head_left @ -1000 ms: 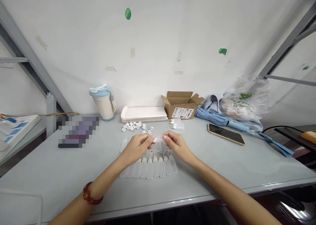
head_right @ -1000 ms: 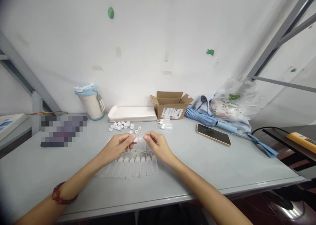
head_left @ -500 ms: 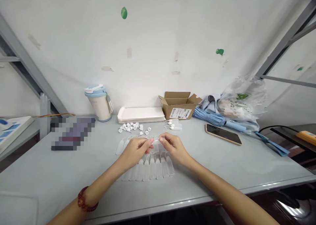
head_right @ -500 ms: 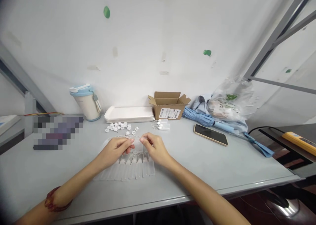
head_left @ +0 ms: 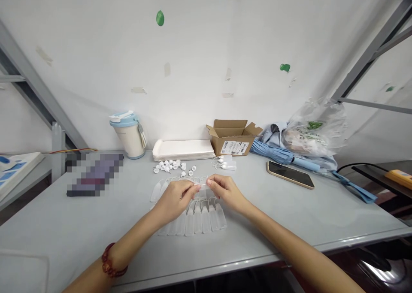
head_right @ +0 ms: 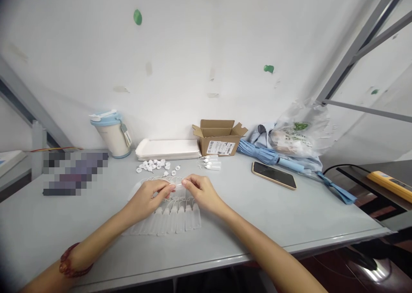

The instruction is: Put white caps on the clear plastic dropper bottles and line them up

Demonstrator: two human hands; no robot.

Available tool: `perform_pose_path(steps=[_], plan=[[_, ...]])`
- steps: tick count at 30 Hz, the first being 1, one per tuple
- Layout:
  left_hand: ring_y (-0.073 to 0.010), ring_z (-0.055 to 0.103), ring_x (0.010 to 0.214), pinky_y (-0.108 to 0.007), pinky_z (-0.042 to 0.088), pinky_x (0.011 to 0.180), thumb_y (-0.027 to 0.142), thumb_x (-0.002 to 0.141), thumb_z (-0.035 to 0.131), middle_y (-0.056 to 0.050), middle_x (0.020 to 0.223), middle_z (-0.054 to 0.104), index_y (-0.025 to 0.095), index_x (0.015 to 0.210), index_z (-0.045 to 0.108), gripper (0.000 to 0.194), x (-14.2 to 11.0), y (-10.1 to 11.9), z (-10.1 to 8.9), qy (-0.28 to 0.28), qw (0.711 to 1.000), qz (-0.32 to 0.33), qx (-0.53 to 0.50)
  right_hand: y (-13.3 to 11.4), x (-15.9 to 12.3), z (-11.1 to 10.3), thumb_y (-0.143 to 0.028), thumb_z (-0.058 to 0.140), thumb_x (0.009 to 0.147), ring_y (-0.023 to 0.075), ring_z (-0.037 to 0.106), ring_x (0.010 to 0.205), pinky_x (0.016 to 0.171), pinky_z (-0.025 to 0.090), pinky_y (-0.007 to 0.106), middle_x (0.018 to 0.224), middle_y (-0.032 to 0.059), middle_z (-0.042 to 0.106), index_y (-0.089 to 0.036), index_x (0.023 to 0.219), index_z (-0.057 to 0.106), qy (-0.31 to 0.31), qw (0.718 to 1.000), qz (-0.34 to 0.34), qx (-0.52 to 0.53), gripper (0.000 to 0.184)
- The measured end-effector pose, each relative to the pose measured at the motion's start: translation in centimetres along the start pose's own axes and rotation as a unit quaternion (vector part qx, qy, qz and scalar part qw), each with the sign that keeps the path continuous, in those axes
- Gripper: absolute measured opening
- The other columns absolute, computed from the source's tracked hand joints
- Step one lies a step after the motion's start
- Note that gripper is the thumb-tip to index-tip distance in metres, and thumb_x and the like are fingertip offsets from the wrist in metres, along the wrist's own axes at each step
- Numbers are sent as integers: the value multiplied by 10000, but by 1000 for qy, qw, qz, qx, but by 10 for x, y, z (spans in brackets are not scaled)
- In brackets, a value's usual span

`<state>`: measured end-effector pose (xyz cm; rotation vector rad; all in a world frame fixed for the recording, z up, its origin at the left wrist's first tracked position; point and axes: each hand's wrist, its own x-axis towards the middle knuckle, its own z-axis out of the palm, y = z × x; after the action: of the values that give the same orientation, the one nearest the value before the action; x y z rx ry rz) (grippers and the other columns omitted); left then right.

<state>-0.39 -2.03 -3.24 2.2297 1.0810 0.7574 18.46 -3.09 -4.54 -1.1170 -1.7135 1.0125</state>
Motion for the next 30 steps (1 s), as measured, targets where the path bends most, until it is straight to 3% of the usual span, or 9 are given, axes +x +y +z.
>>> perform_pose_path(steps=[8, 13, 17, 21, 26, 30], plan=[[-119, 384, 534, -251, 317, 553, 311, 919, 357, 28, 541, 413, 188, 555, 367, 384, -1, -5, 2, 30, 994, 74, 69, 9, 3, 1, -534, 493, 823, 73, 336, 444, 451, 295, 221, 504, -66, 332, -179, 596, 414, -30, 996, 49, 74, 428], [-118, 460, 562, -236, 361, 560, 342, 887, 431, 13, 610, 558, 179, 646, 540, 311, 2, -6, -1, 56, 996, 51, 37, 7, 5, 2, -534, 501, 804, 68, 329, 415, 430, 293, 223, 493, -70, 315, -195, 552, 357, -7, 993, 58, 106, 447], [-141, 538, 634, -240, 395, 582, 343, 857, 428, -6, 692, 641, 183, 707, 607, 283, 7, -17, -21, 134, 990, -7, 46, 9, 11, -6, -481, 491, 821, 84, 387, 447, 479, 329, 233, 485, -48, 395, -184, 552, 410, 54, 997, 26, 56, 409], [-181, 598, 716, -268, 447, 645, 327, 785, 447, -26, 799, 693, 184, 808, 648, 248, 11, -45, -51, 180, 975, -88, 94, 18, 19, -27, -457, 492, 815, 108, 442, 519, 502, 362, 237, 609, -18, 495, -166, 764, 549, 167, 986, 13, 12, 301], [-222, 619, 761, -344, 469, 746, 283, 736, 432, -73, 913, 697, 173, 834, 652, 265, 12, -85, -72, 153, 959, -125, 202, 35, 27, -50, -406, 463, 813, 161, 514, 682, 609, 410, 274, 759, 38, 590, -155, 939, 595, 253, 962, -27, -104, 311], [-237, 622, 778, -356, 477, 750, 303, 742, 432, -85, 908, 696, 167, 850, 663, 289, 13, -91, -70, 134, 962, -128, 203, 50, 32, -60, -371, 474, 780, 189, 538, 730, 615, 418, 293, 822, 71, 615, -148, 963, 608, 276, 943, -29, -181, 318]])
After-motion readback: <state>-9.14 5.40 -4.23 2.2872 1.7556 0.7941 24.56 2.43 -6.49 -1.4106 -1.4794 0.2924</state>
